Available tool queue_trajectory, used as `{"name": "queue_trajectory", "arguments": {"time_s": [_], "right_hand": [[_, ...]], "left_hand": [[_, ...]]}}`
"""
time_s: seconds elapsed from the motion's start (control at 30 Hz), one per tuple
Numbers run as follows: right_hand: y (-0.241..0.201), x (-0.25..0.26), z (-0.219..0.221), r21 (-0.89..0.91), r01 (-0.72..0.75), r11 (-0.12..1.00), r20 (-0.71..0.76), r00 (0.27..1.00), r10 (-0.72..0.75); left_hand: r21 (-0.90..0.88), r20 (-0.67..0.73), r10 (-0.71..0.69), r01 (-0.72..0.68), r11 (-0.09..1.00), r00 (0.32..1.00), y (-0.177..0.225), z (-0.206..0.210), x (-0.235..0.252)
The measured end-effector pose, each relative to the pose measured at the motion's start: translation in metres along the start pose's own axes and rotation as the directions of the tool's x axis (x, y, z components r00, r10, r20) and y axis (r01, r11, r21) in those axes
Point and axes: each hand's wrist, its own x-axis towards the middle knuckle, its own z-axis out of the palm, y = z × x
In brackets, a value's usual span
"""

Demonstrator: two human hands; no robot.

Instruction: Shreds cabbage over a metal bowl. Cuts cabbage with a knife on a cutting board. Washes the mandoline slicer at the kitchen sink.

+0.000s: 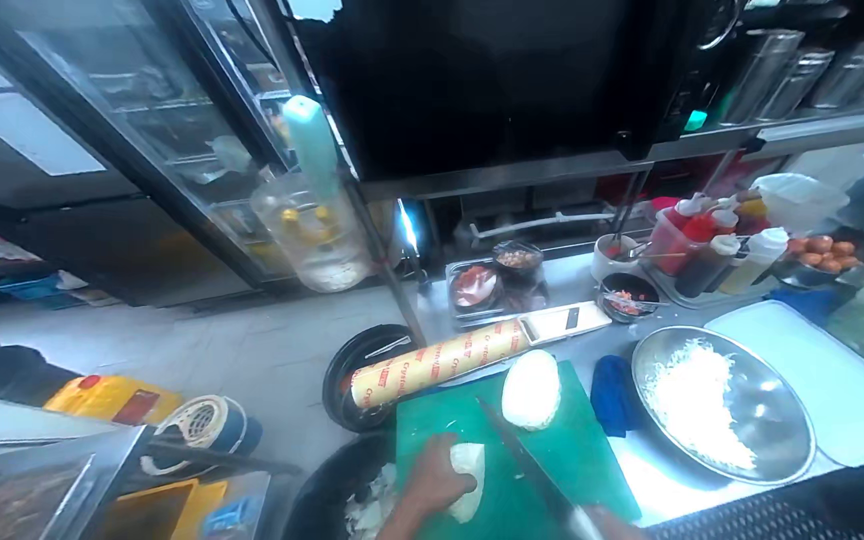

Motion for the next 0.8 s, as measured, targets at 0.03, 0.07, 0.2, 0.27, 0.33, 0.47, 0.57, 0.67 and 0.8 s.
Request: {"name": "queue_trajectory", "arguments": {"time_s": [0.03, 0.07, 0.2, 0.27, 0.33, 0.47, 0.57, 0.67, 0.8], "right_hand": [[-0.009, 0.010, 0.001, -0.017, -0.013, 1.000, 0.041, 0.999, 0.014], [-0.018, 0.020, 0.001, -0.033, -0.024, 0.999, 0.089, 0.996, 0.027], [-0.041, 0.040, 0.006, -0.155, 0.017, 0.988, 0.217, 0.976, 0.017], [-0.041, 0.043, 0.011, -0.203, 0.026, 0.979, 0.242, 0.970, 0.025], [-0.041, 0.043, 0.013, -0.225, 0.009, 0.974, 0.259, 0.964, 0.051], [-0.043, 0.044, 0.009, -0.285, -0.094, 0.954, 0.275, 0.945, 0.176], [-0.042, 0.044, 0.007, -0.289, -0.104, 0.952, 0.252, 0.951, 0.180], [-0.048, 0.039, 0.002, -0.254, -0.098, 0.962, 0.231, 0.960, 0.159], [-0.050, 0.031, 0.001, -0.280, -0.091, 0.956, 0.264, 0.950, 0.168]], "left_hand": [[-0.026, -0.041, 0.008, -0.009, 1.000, 0.999, 0.001, -0.001, -0.008], [-0.055, -0.095, 0.017, -0.022, 0.998, 0.995, 0.001, 0.000, -0.017], [-0.176, -0.390, 0.029, -0.106, 0.979, 0.920, -0.008, 0.030, -0.046], [-0.225, -0.500, -0.018, -0.110, 0.968, 0.866, -0.009, 0.049, -0.054], [-0.255, -0.608, -0.041, -0.146, 0.956, 0.793, -0.009, 0.063, -0.057], [-0.162, -0.671, 0.092, -0.266, 0.950, 0.736, -0.007, 0.073, -0.057], [-0.008, -0.640, 0.155, -0.209, 0.978, 0.753, -0.001, 0.077, -0.052], [0.124, -0.619, 0.122, -0.057, 0.991, 0.776, 0.009, 0.078, -0.047], [0.189, -0.642, 0.131, -0.010, 0.982, 0.755, 0.009, 0.081, -0.039]]}}
